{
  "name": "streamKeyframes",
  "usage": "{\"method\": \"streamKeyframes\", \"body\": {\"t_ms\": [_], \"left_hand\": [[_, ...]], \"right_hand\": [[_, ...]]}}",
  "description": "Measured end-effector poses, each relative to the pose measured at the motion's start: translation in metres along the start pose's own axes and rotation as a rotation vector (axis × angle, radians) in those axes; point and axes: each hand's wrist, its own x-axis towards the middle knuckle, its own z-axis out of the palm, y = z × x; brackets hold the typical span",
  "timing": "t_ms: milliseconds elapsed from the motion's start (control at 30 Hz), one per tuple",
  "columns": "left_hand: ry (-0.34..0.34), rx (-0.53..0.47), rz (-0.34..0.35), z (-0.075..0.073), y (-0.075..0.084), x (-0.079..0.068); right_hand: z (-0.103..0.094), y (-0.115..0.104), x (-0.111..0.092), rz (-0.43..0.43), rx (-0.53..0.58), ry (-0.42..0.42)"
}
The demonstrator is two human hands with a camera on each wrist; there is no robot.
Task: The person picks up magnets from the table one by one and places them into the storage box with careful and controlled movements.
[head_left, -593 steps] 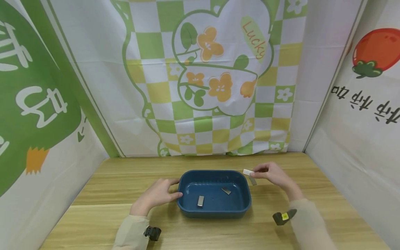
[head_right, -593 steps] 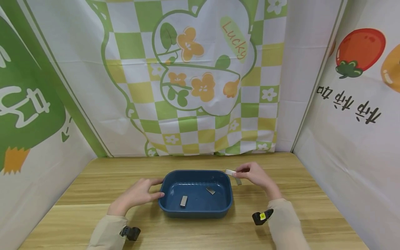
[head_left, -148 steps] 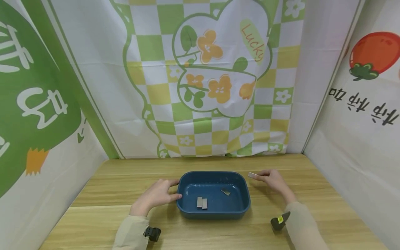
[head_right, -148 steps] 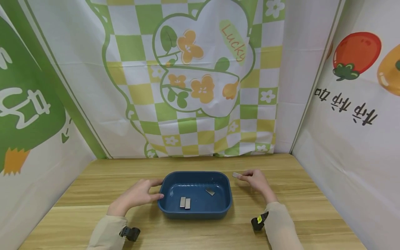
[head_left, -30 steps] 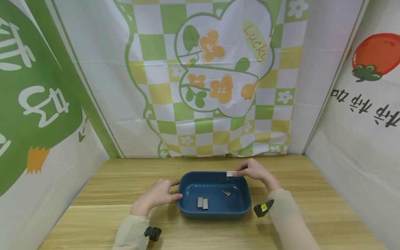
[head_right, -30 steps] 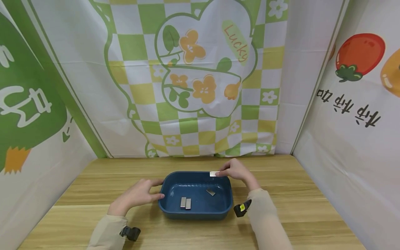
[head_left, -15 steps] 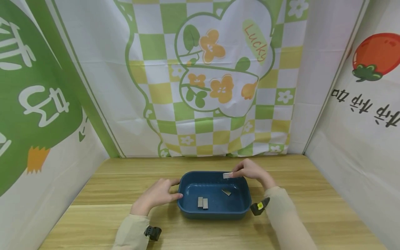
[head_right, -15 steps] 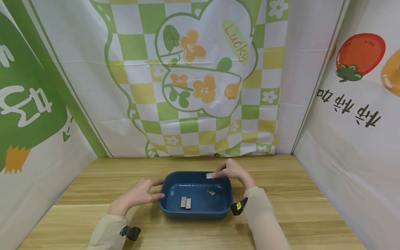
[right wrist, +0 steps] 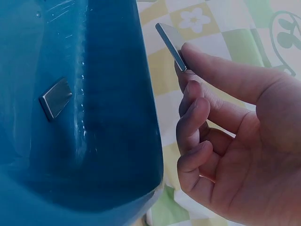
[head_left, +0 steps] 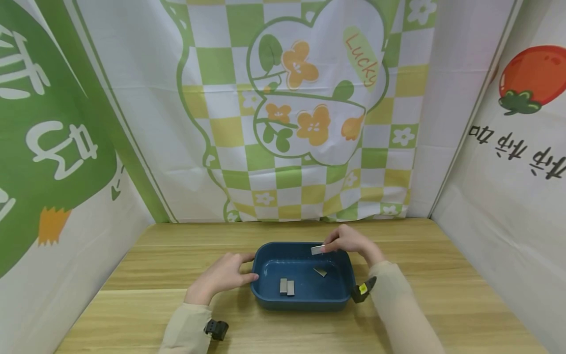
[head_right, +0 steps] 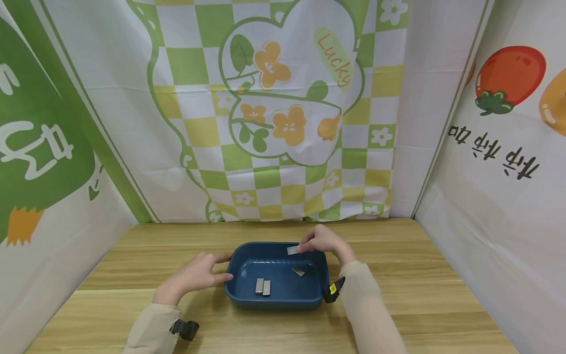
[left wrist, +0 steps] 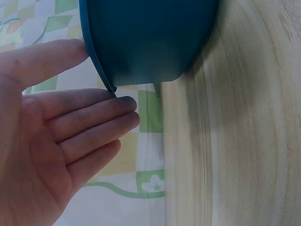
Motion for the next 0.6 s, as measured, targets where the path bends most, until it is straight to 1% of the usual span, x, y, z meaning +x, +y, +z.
{"method": "streamKeyframes", "body": {"t_ms": [267,467,600], "left_hand": [[-0.001,0.007,0.001,-0.001,0.0,0.0],[0.001,0.017,0.001,0.0,0.0,0.0],[0.002,0.02,0.002,0.0,-0.001,0.0]], "right_hand": [[0.003,-0.002,0.004,0.014,-0.001,-0.022],[0.009,-0.004,0.007,0.032,0.012,-0.078],[0.012,-0.005,0.008,0.022,0.026,-0.106]]}}
